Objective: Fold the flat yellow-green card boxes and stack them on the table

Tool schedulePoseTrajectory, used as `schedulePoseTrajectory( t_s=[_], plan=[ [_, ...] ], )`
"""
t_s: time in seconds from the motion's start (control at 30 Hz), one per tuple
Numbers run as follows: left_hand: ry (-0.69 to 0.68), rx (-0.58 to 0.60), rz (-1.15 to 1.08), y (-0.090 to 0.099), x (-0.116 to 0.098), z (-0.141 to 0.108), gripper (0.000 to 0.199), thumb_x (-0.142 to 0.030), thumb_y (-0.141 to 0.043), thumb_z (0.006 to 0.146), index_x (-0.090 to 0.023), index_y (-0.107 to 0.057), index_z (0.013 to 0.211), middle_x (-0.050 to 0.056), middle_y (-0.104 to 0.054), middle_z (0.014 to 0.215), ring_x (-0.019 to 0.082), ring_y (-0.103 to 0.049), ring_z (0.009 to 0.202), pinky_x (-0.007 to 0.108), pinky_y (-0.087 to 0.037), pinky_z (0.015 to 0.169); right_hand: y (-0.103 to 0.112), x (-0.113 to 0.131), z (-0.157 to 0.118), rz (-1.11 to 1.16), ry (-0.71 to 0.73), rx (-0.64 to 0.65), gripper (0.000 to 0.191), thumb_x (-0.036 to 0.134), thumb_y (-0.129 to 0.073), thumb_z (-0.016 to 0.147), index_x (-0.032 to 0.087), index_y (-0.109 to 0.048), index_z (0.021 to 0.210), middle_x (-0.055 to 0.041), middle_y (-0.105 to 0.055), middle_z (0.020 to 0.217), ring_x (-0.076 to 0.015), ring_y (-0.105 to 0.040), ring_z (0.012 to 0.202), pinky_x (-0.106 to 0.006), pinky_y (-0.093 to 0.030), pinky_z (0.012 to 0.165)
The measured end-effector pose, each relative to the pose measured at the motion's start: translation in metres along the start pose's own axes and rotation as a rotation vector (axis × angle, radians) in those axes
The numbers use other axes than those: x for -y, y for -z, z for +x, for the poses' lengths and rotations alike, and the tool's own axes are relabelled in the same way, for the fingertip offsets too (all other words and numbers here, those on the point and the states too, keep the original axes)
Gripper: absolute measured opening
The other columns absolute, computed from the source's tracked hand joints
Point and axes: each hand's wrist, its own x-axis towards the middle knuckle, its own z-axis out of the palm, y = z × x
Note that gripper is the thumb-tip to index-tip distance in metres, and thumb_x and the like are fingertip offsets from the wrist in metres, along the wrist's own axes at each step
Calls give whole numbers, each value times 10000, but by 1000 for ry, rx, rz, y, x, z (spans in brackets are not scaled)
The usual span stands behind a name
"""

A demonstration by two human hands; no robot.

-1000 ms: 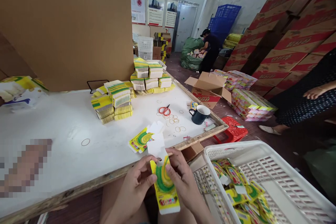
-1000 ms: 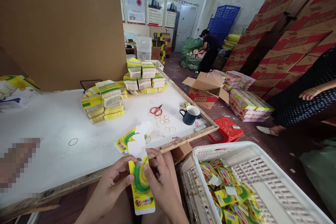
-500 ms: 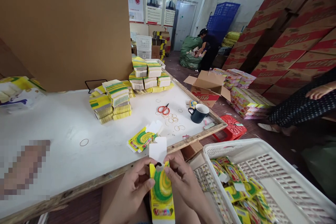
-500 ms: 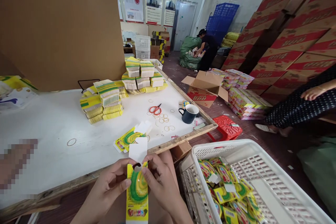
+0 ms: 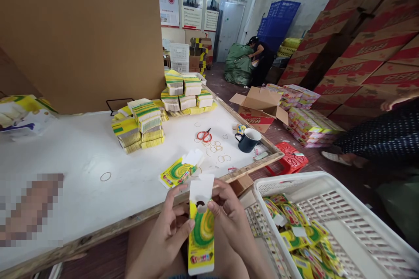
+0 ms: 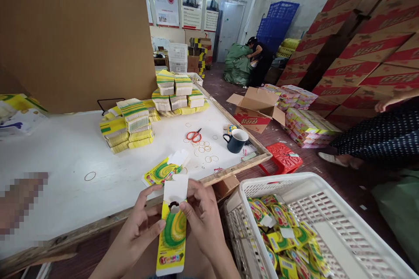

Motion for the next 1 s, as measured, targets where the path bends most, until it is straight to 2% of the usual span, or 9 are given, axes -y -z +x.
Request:
schedulePoseTrajectory(
  t_s=[0.07, 0.17, 0.23, 0.3, 0.37, 0.43, 0.6, 0.8, 1.0],
  plan=[
    [-7, 9, 24, 1, 0, 1, 563, -317, -597, 875, -295, -350, 1380, 93, -671, 1222, 250, -621, 1114, 355, -495, 927, 5, 2, 2, 13, -4, 101, 245, 377, -561, 916, 268, -692, 1093, -76, -676, 1032, -234, -613, 986, -363, -512, 857],
    [-19, -18, 118, 1, 0, 2, 381, -316, -601, 870, -261, -561, 1245, 86, -634, 1300, 265, -581, 1189, 334, -489, 960, 13, 7, 3, 14, 16, 180, 341, 472, -474, 938, 277, -732, 1047, -74, -681, 1004, -257, -590, 1018, -403, -473, 898],
    [-29, -58, 141, 0, 0, 4, 365, -319, -597, 872, -265, -583, 1233, 78, -624, 1320, 268, -582, 1192, 335, -500, 956, 15, 10, 2, 62, -75, 241, 347, 470, -497, 922, 263, -702, 1110, -74, -688, 1023, -261, -613, 996, -392, -491, 853],
    [-36, -60, 137, -1, 2, 5, 384, -316, -587, 879, -270, -565, 1260, 74, -611, 1341, 266, -580, 1198, 347, -498, 969, 12, 11, 2, 73, -212, 288, 336, 372, -591, 873, 238, -630, 1178, -59, -705, 965, -243, -653, 887, -345, -514, 738],
    [-41, -19, 126, -2, 4, 6, 411, -312, -565, 894, -273, -531, 1302, 76, -592, 1364, 264, -571, 1211, 359, -492, 985, 7, 11, 1, 11, -290, 271, 336, 244, -630, 817, 223, -579, 1148, -20, -703, 839, -209, -654, 731, -292, -490, 618],
    [-46, 16, 125, -3, 6, 6, 429, -309, -540, 909, -276, -500, 1335, 79, -579, 1379, 260, -556, 1230, 369, -480, 1003, 2, 10, 2, -76, -295, 224, 274, 169, -595, 799, 219, -556, 1065, 14, -680, 746, -185, -631, 646, -270, -459, 578],
    [-45, -17, 115, -3, 4, 6, 439, -318, -534, 915, -293, -482, 1350, 64, -595, 1366, 251, -551, 1239, 368, -465, 1016, -7, 9, 5, -217, -290, 143, 277, 145, -602, 773, 229, -547, 1031, 67, -619, 584, -180, -600, 546, -268, -430, 551],
    [-26, -76, 67, -3, 2, 7, 482, -328, -595, 875, -264, -496, 1343, 73, -654, 1293, 257, -592, 1195, 357, -485, 992, -6, 11, 3, -137, -268, 166, 348, 156, -614, 777, 224, -549, 1113, -1, -715, 845, -196, -689, 723, -273, -496, 616],
    [-31, -62, 83, -7, 3, 8, 468, -334, -609, 859, -248, -532, 1313, 89, -634, 1320, 267, -587, 1202, 380, -484, 1001, -1, 7, 0, -142, -221, 207, 360, 120, -557, 790, 237, -569, 1130, -45, -705, 1029, -206, -701, 747, -304, -542, 635]
  ],
)
